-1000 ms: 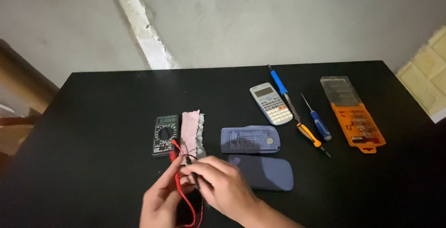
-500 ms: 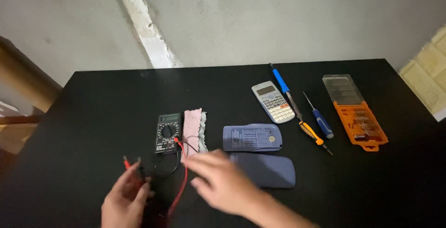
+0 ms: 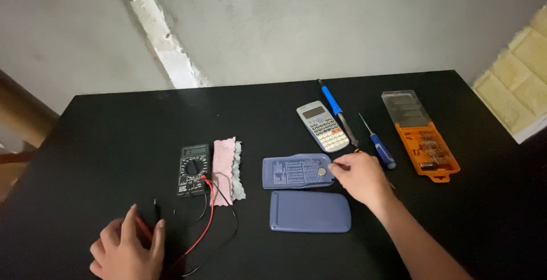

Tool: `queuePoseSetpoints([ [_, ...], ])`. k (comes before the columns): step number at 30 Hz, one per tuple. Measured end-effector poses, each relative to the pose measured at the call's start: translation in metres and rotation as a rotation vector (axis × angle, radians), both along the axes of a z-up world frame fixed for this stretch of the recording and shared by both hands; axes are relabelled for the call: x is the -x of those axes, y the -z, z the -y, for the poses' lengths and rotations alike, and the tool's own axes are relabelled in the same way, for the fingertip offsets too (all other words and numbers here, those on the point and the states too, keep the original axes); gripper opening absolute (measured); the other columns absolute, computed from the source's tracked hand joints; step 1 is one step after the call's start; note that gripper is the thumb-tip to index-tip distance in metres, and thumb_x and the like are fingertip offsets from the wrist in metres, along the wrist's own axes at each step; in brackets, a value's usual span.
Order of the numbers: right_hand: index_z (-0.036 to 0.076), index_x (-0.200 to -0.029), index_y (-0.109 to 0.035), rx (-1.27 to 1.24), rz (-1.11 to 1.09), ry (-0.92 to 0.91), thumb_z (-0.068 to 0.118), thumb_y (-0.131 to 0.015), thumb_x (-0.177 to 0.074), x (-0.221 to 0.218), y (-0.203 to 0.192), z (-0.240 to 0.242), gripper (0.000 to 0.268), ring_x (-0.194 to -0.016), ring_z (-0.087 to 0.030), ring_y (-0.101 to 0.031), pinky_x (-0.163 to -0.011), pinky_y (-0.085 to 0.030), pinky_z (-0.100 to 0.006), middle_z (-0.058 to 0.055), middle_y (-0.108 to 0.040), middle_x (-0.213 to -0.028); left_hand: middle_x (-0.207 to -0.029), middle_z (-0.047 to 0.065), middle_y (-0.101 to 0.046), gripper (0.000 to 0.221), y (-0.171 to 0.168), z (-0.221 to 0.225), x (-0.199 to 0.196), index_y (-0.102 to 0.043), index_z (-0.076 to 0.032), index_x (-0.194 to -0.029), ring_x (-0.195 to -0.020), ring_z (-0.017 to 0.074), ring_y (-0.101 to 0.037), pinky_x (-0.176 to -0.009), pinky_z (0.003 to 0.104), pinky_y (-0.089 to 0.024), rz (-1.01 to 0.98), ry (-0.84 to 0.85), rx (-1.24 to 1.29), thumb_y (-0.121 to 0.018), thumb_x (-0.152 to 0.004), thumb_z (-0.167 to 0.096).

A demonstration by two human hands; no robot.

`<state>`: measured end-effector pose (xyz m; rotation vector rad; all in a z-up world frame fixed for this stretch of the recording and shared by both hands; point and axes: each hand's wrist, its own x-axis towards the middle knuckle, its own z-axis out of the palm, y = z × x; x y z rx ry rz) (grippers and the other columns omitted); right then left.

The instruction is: Repairing a scientific calculator by unscrewing the casing, testing internal components with a multimeter, and cleaning parts.

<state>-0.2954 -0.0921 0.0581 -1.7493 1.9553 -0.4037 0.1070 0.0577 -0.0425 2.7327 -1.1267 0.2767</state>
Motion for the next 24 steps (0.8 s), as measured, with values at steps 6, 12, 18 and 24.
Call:
queuePoseSetpoints([
  [6, 0.004, -0.107, -0.081, -0.028, 0.180, 0.081, 0.013, -0.071, -0.091, -0.008, 0.000, 0.000, 0.020, -0.054, -0.012, -0.065, -0.052, -0.053, -0.024, -0.007, -0.080, -0.077, -0.127, 0.019, -0.063, 0.053, -0.069, 0.015, 0.070, -0.069, -0.014, -0.132, -0.115, 0.0361, -0.060, -0.093, 0.048, -0.048, -0.009, 0.557, 0.417, -0.073, -0.083, -0.035],
  [12, 0.001, -0.111, -0.078, -0.084, 0.218, 0.127, 0.009, -0.070, -0.091, -0.004, 0.012, 0.009, 0.023, -0.066, -0.015, -0.074, -0.060, -0.060, -0.025, -0.011, -0.080, -0.084, -0.120, 0.014, -0.070, 0.053, -0.115, 0.073, 0.152, -0.071, -0.001, -0.121, -0.077, 0.0200, -0.070, -0.072, 0.031, -0.057, -0.414, 1.075, 0.380, -0.082, -0.073, -0.020],
  [18, 0.009, -0.103, -0.082, 0.006, 0.327, 0.117, 0.020, -0.077, -0.081, 0.018, 0.056, 0.030, 0.026, -0.065, -0.016, -0.079, -0.066, -0.060, -0.028, -0.009, -0.078, -0.067, -0.156, 0.019, -0.045, 0.100, -0.114, 0.125, 0.183, -0.045, -0.003, -0.152, -0.147, 0.0362, -0.038, -0.122, 0.055, -0.026, -0.485, 1.159, -0.127, -0.084, -0.072, -0.048],
  [24, 0.000, -0.102, -0.081, 0.071, 0.456, 0.118, 0.014, -0.077, -0.081, 0.025, 0.039, 0.020, 0.025, -0.061, -0.018, -0.074, -0.062, -0.058, -0.028, -0.019, -0.076, -0.067, -0.155, 0.021, -0.046, 0.112, -0.116, 0.150, 0.194, -0.038, -0.001, -0.156, -0.148, 0.0364, -0.038, -0.124, 0.057, -0.020, -0.430, 1.188, -0.283, -0.083, -0.069, -0.056],
])
